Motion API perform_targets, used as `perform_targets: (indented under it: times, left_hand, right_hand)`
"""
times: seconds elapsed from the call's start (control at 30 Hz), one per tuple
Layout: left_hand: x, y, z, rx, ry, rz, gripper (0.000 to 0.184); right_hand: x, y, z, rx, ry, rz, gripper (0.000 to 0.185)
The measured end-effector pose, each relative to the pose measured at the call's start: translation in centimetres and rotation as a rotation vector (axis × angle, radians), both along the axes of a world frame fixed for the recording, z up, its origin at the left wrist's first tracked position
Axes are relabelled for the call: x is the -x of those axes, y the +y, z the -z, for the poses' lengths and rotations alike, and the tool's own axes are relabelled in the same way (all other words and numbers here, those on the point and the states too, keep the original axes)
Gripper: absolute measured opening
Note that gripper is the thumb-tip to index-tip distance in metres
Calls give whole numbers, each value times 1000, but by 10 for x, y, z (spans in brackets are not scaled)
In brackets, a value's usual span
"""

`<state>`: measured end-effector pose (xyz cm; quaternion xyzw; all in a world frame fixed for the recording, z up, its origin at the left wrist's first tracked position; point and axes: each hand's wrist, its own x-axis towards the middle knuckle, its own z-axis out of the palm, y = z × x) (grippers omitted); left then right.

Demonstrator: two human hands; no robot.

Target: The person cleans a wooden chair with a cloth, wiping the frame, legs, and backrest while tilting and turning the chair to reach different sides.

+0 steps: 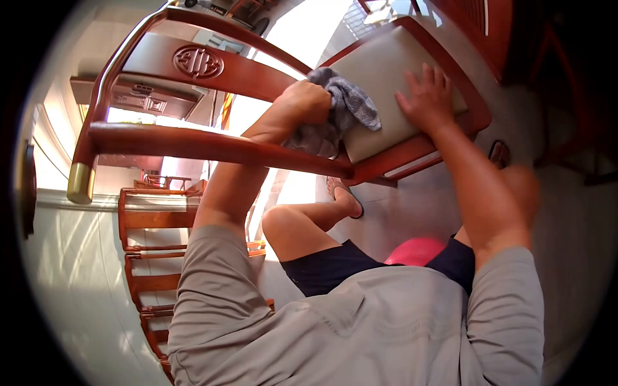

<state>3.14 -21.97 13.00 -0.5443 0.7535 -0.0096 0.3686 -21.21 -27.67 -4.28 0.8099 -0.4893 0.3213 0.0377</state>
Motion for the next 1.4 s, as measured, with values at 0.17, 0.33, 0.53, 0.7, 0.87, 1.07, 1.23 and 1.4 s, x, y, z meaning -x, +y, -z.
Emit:
perform_targets:
  times: [0.17,0.33,0.53,0.7,0.87,1.07,1.23,1.4]
  left_hand:
    - [-2,40,36,-5,-178,370,29]
    - [-42,113,122,805,598,398,36]
    - [-25,180,177,632,1496,-801,38]
    - [49,205,206,1087,1692,-1035,48]
    - [70,209,199,1138,1733,-1170,53]
    - [-16,92,238,937,2076,-1019,45]
    - [-36,83,246,1100,1779,-958,50]
    - [-50,56,252,1192,1862,-955,46]
  right_hand:
    - [0,-4,-4,-1,-25,-10,53]
    - [0,-4,-10,-22,-6,-3,54]
    - [-5,-2,9,8,136,-4,61]
    - [3,-14,17,-138,287,50,66]
    - [1,-5,23,-93,329,66,63]
    - [3,-17,36,-170,364,65,64]
    - [-16,-26,13,-417,482,178,73]
    - [-36,-16,21,-408,185,129,101]
